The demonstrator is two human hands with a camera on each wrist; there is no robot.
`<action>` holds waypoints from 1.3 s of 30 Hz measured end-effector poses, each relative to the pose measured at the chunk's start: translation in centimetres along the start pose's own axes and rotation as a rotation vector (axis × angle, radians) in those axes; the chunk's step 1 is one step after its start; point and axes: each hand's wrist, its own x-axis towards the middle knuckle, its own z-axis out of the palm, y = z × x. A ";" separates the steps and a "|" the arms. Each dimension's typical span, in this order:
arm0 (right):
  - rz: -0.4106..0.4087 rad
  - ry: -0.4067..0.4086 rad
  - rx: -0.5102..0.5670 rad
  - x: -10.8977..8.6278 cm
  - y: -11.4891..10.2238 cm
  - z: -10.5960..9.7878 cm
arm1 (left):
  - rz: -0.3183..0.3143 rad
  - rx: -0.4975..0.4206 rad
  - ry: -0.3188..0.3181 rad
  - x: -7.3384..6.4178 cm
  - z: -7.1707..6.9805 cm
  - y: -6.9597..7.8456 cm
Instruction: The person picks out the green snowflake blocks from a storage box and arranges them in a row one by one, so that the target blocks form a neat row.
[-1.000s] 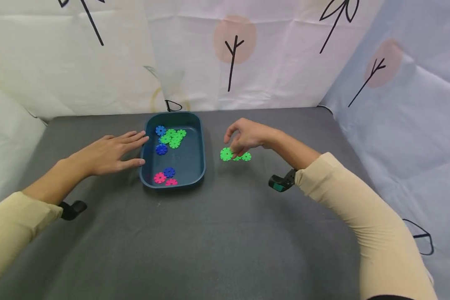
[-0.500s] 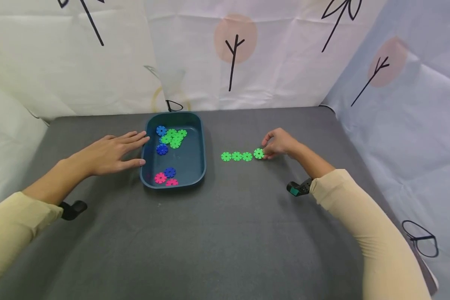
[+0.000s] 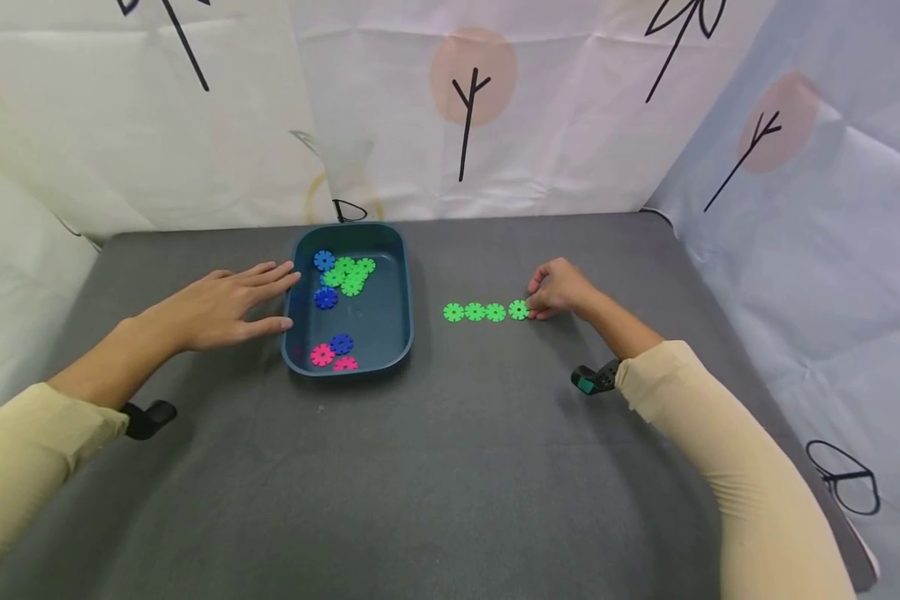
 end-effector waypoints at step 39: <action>-0.028 -0.014 -0.030 2.1 -11.7 -0.5 | 0.020 0.040 0.025 0.0 -0.1 0.3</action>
